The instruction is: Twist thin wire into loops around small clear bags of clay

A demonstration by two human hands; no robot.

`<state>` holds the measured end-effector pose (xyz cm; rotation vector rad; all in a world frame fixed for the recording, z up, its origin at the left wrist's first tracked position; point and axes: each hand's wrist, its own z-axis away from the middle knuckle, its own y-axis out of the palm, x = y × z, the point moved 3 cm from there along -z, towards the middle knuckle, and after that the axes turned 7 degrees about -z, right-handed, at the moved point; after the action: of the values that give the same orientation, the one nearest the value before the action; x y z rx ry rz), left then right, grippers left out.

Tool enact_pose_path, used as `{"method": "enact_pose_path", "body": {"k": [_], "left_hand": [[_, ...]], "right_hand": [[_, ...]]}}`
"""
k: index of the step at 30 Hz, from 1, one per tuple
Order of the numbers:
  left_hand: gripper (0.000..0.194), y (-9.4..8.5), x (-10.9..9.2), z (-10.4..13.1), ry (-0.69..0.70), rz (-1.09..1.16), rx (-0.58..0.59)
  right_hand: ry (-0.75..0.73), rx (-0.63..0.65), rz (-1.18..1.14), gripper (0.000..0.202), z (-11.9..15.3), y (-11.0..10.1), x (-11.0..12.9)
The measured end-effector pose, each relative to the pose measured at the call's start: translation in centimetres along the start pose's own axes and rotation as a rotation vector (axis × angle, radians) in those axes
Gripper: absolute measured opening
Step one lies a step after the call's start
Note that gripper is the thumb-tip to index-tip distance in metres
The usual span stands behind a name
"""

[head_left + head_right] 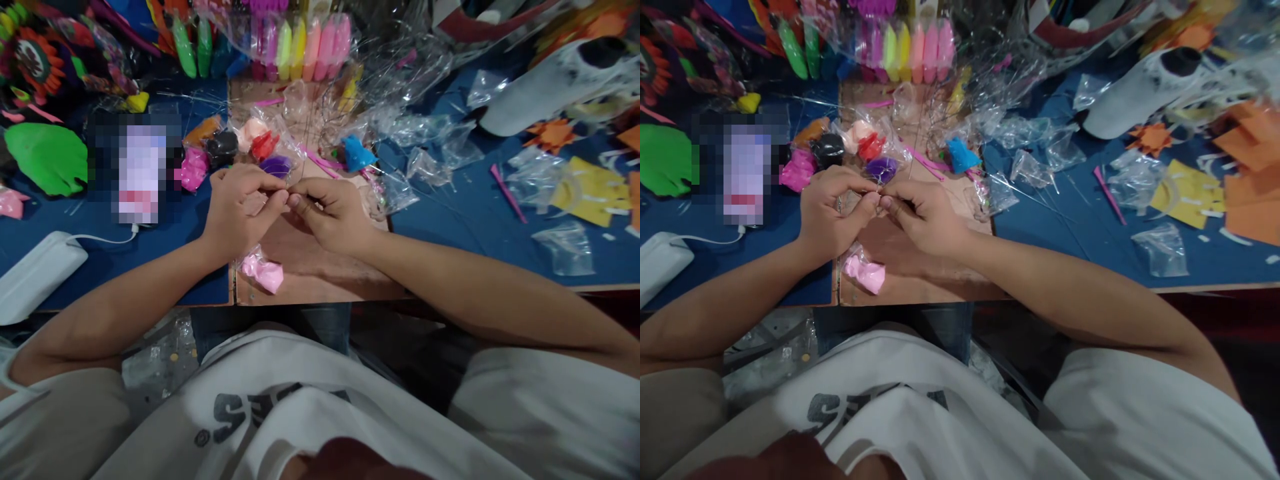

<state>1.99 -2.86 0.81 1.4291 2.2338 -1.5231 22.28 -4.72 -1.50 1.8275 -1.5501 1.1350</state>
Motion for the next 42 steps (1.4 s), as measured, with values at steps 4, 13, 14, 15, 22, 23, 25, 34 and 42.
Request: {"method": "enact_pose_path", "body": {"k": [4, 13, 14, 15, 22, 23, 25, 34, 42], "left_hand": [[0.013, 0.0, 0.5, -0.4, -0.002, -0.034, 0.098], [0.013, -0.4, 0.9, -0.8, 0.101, -0.162, 0.127], [0.013, -0.5, 1.0, -0.8, 0.122, -0.172, 0.131], [0.013, -0.5, 1.0, -0.9, 0.142, -0.185, 0.139], [0.025, -0.8, 1.5, -1.1, 0.251, -0.271, 0.166], [0.026, -0.8, 1.6, -1.2, 0.257, -0.264, 0.153], [0.029, -0.8, 1.9, -1.5, 0.249, -0.229, 0.126], [0.033, -1.8, 2.1, -2.0, 0.256, -0.269, 0.151], [0.023, -1.6, 0.7, -1.4, 0.3, -0.283, 0.261]], "right_hand": [[0.058, 0.011, 0.011, 0.056, -0.1, -0.1, -0.2], [0.203, 0.032, 0.033, 0.06, 0.5, 0.1, -0.3], [0.232, 0.055, -0.005, 0.058, 0.6, 0.1, -0.3], [0.262, 0.082, -0.048, 0.056, 0.6, 0.2, -0.3], [0.395, 0.223, -0.245, 0.008, 0.9, 0.2, -0.4], [0.403, 0.226, -0.242, 0.016, 0.9, 0.1, -0.3], [0.426, 0.234, -0.193, 0.032, 1.0, -0.3, -0.1], [0.423, 0.347, 0.046, 0.024, 0.7, -0.3, 1.4], [0.25, 0.43, 0.169, 0.011, -0.1, -1.2, 1.3]]}}
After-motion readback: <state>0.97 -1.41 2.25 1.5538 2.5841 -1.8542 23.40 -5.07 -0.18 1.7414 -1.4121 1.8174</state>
